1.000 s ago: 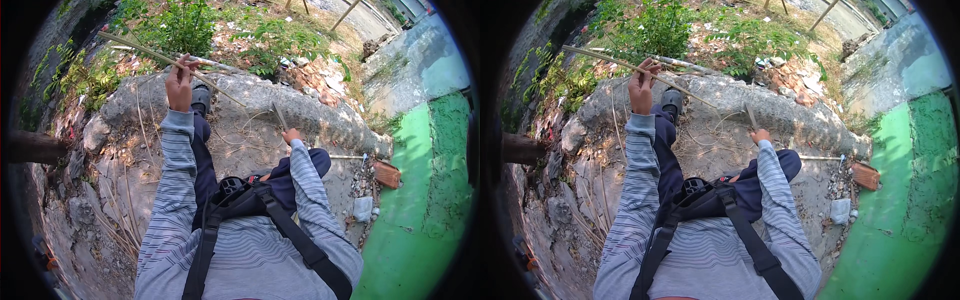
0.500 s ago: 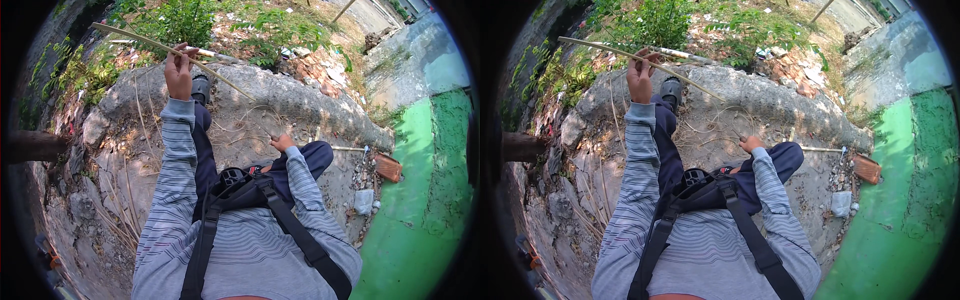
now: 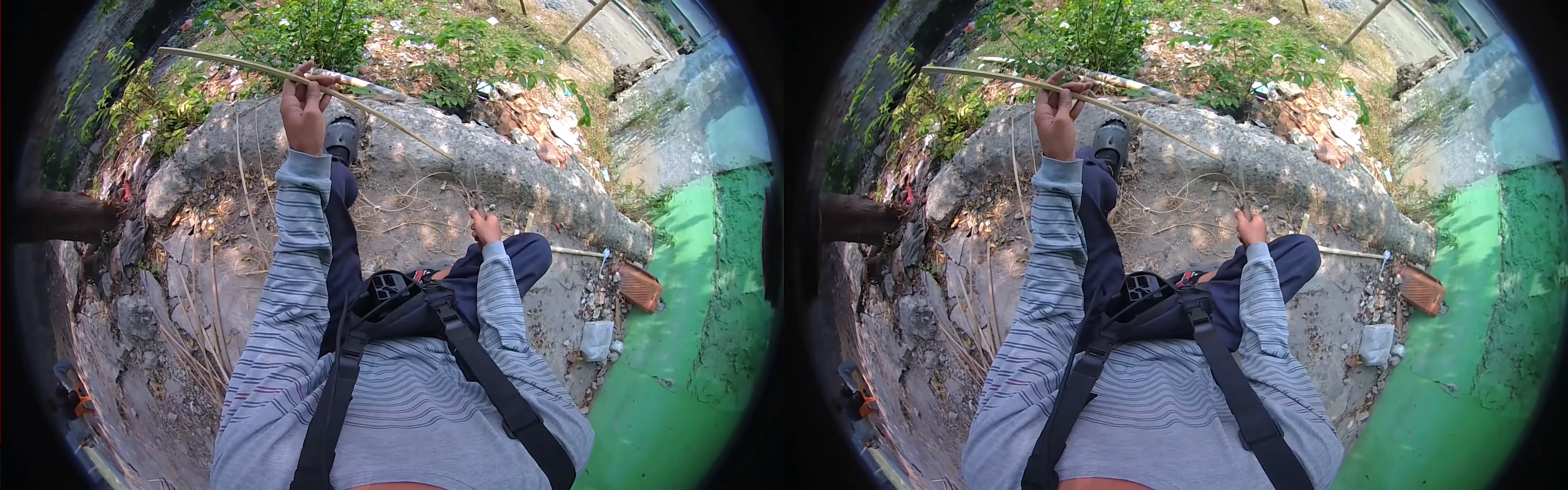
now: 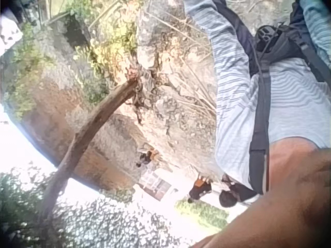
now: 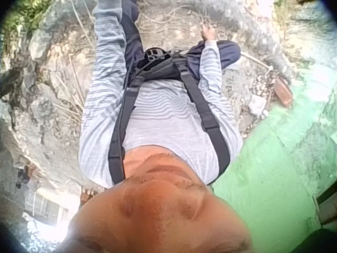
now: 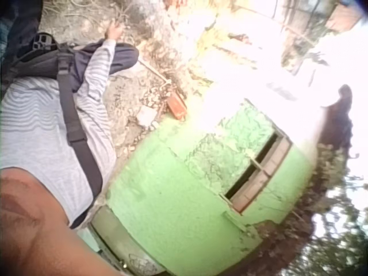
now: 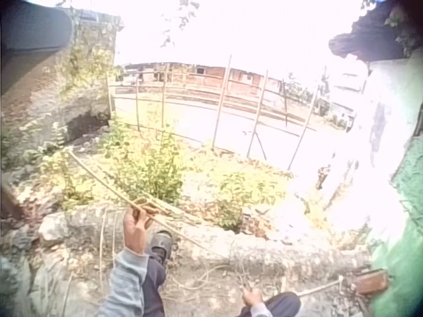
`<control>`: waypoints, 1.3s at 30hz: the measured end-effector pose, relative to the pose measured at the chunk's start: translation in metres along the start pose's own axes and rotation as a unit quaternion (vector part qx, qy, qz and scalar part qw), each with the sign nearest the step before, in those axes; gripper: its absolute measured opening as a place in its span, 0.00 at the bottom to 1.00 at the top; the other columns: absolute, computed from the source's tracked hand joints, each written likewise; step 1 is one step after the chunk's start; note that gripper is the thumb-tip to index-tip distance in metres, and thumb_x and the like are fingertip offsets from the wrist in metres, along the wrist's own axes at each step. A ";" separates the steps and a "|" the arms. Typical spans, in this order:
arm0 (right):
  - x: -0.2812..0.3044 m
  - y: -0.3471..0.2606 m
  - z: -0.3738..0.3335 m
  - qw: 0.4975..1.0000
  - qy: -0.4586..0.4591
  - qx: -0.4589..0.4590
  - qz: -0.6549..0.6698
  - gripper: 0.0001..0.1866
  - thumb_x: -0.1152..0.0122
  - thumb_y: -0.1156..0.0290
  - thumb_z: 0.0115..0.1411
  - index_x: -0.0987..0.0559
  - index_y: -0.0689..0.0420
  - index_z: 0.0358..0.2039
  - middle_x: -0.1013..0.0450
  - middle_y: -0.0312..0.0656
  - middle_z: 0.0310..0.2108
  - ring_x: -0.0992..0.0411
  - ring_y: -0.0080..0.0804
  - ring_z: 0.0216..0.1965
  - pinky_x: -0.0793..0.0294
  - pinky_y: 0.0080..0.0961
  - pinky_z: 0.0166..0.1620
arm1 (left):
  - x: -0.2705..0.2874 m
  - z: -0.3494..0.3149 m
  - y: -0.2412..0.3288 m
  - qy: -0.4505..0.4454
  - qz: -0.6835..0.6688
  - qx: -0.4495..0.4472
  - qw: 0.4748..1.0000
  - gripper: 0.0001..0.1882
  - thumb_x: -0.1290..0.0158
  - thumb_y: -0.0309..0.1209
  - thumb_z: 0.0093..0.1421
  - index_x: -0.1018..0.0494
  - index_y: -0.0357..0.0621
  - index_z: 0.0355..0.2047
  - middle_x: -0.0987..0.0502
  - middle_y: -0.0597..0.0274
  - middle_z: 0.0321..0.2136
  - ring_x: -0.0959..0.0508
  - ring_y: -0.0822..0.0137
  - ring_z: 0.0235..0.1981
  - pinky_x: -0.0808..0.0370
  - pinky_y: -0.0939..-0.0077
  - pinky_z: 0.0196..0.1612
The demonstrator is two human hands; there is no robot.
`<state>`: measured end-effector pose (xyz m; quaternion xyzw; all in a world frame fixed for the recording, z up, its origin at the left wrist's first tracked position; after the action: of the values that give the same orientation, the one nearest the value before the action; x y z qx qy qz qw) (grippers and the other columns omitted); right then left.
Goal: The person shaves thin strips off a bamboo stick using a knife and pulls the strips off by hand.
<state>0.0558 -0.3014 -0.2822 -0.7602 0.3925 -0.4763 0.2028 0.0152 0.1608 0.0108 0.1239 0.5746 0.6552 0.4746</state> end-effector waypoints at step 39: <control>-0.003 -0.349 -0.124 0.861 -0.059 0.287 0.416 0.14 0.31 0.70 0.58 0.20 0.61 0.43 0.32 0.29 0.16 0.37 0.14 0.14 0.44 0.17 0.16 | -0.083 -0.019 -0.051 -0.244 0.198 0.011 0.949 0.24 0.47 0.15 0.60 0.34 0.39 0.56 0.18 0.54 0.35 0.17 0.64 0.42 0.20 0.69 0.49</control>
<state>0.0859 -0.0787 0.0119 -0.4608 0.5060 -0.3935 0.6138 0.0695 0.0794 -0.0081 0.3966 0.4126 0.6789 0.4600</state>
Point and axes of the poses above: each hand's wrist, its own z-axis towards the middle knuckle, its own x-axis out of the back of the hand, y = z × x, the point moved 3 cm from there along z, towards the middle knuckle
